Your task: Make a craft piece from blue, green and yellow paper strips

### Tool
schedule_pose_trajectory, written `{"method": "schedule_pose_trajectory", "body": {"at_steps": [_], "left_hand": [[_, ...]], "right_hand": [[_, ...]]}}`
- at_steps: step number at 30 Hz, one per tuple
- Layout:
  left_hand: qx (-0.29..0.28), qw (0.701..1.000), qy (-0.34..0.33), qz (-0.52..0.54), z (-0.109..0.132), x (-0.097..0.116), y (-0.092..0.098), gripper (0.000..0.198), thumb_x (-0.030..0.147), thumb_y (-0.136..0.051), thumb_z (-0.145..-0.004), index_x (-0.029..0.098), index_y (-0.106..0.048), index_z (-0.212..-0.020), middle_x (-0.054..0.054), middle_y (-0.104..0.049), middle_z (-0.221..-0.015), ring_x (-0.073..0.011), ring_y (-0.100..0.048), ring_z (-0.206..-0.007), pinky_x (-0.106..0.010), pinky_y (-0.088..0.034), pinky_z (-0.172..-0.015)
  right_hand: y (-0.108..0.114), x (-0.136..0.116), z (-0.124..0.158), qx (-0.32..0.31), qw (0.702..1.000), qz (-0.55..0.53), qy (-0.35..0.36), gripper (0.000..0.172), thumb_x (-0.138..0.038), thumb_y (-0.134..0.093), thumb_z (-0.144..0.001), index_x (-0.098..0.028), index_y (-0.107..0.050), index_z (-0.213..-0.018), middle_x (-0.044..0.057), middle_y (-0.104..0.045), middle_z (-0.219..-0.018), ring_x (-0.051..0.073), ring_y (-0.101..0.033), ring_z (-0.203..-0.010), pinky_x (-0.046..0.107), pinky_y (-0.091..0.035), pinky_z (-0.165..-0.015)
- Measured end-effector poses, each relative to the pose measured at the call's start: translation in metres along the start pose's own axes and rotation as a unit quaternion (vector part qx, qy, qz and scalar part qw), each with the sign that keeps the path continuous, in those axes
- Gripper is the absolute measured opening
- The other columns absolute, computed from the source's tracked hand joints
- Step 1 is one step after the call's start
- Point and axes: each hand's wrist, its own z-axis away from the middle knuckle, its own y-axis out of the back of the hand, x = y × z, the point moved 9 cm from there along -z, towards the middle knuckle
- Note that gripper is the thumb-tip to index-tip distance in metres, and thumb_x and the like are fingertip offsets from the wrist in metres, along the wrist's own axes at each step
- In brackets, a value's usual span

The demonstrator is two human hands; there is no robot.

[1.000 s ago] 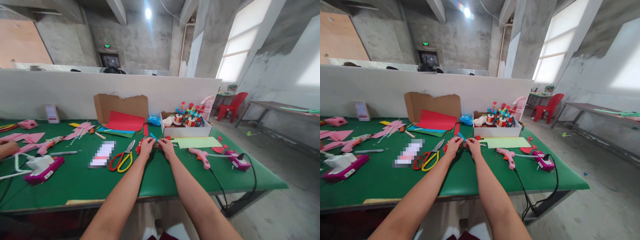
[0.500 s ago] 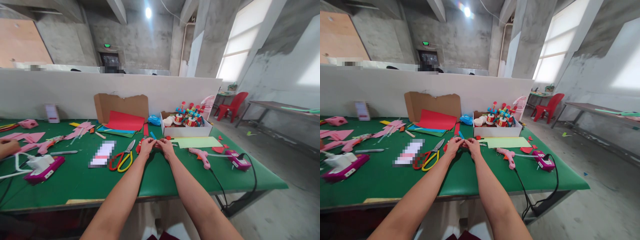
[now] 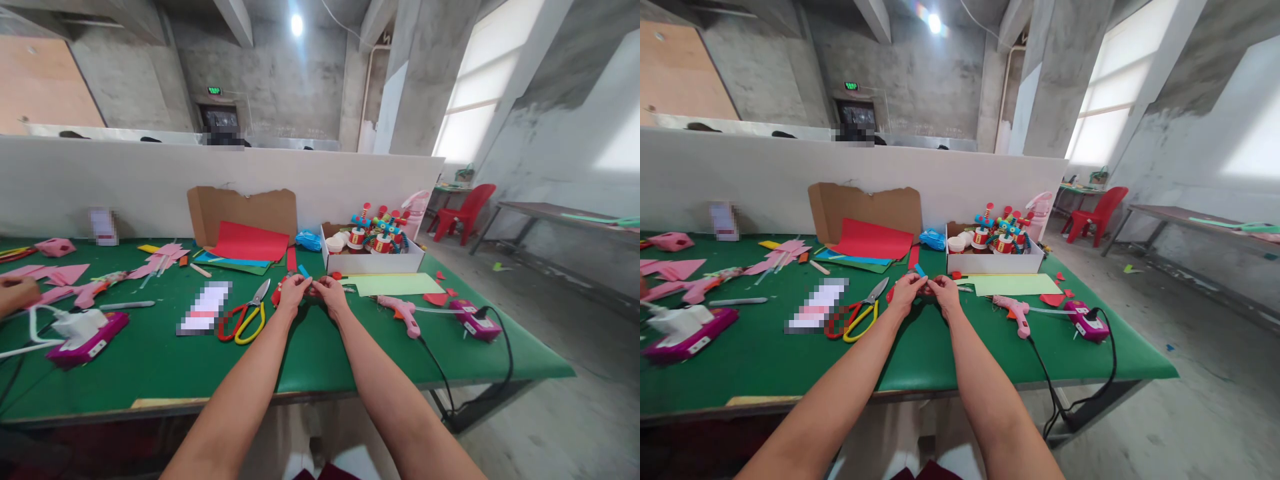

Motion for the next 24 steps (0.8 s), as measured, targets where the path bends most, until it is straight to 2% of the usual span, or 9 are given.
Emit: {"method": "schedule_pose_trajectory", "body": {"at_steps": [3, 8, 12, 15, 18, 24], "left_hand": [[0.008, 1.0, 0.001, 0.01, 0.001, 0.001, 0.001, 0.043, 0.052, -0.076, -0.049, 0.017, -0.052, -0.055, 0.005, -0.049, -0.047, -0.0082, -0.045, -0.045, -0.022, -0.038, -0.047], [0.035, 0.998, 0.019, 0.05, 0.003, 0.001, 0.004, 0.046, 0.057, -0.074, -0.051, 0.015, -0.059, -0.064, 0.003, -0.053, -0.052, -0.0084, -0.047, -0.048, -0.022, -0.039, -0.049], [-0.002, 0.999, 0.034, 0.029, 0.002, -0.001, -0.003, 0.046, 0.052, -0.076, -0.049, 0.014, -0.061, -0.071, 0.001, -0.058, -0.057, -0.0083, -0.048, -0.049, -0.022, -0.038, -0.048], [-0.019, 0.999, 0.024, 0.014, 0.002, 0.0, -0.006, 0.042, 0.048, -0.076, -0.049, 0.014, -0.061, -0.069, 0.001, -0.059, -0.058, -0.0085, -0.049, -0.049, -0.021, -0.038, -0.048], [-0.007, 1.0, 0.008, -0.007, 0.0, 0.001, -0.002, 0.035, 0.045, -0.074, -0.052, 0.016, -0.06, -0.065, 0.001, -0.058, -0.054, -0.0086, -0.048, -0.047, -0.021, -0.037, -0.047], [0.003, 1.0, 0.001, -0.025, 0.001, 0.001, 0.0, 0.032, 0.044, -0.075, -0.052, 0.016, -0.061, -0.061, 0.002, -0.056, -0.051, -0.0077, -0.045, -0.045, -0.02, -0.036, -0.044]], "right_hand": [[0.0, 0.002, 0.0, -0.001, 1.0, -0.007, -0.012, 0.036, -0.035, -0.082, -0.046, -0.018, -0.053, -0.059, -0.006, -0.057, -0.048, 0.011, -0.058, -0.05, 0.027, -0.052, -0.058], [0.005, -0.001, -0.002, 0.029, 0.999, -0.035, -0.007, 0.036, -0.033, -0.082, -0.047, -0.018, -0.052, -0.059, -0.005, -0.057, -0.05, 0.011, -0.059, -0.052, 0.026, -0.052, -0.056], [0.009, -0.002, -0.002, 0.05, 0.998, -0.047, 0.001, 0.035, -0.032, -0.081, -0.048, -0.019, -0.051, -0.06, -0.004, -0.06, -0.053, 0.012, -0.06, -0.053, 0.025, -0.053, -0.057], [0.007, -0.002, -0.002, 0.038, 0.998, -0.044, 0.004, 0.033, -0.032, -0.081, -0.048, -0.019, -0.053, -0.06, -0.004, -0.06, -0.052, 0.011, -0.06, -0.053, 0.025, -0.053, -0.058], [0.005, 0.0, -0.001, 0.025, 0.999, -0.031, 0.0, 0.031, -0.031, -0.08, -0.049, -0.018, -0.054, -0.058, -0.004, -0.06, -0.051, 0.012, -0.06, -0.052, 0.026, -0.053, -0.057], [0.008, -0.002, -0.002, 0.04, 0.999, -0.015, 0.005, 0.027, -0.03, -0.079, -0.048, -0.017, -0.061, -0.063, -0.003, -0.062, -0.054, 0.011, -0.057, -0.05, 0.026, -0.052, -0.056]]}}
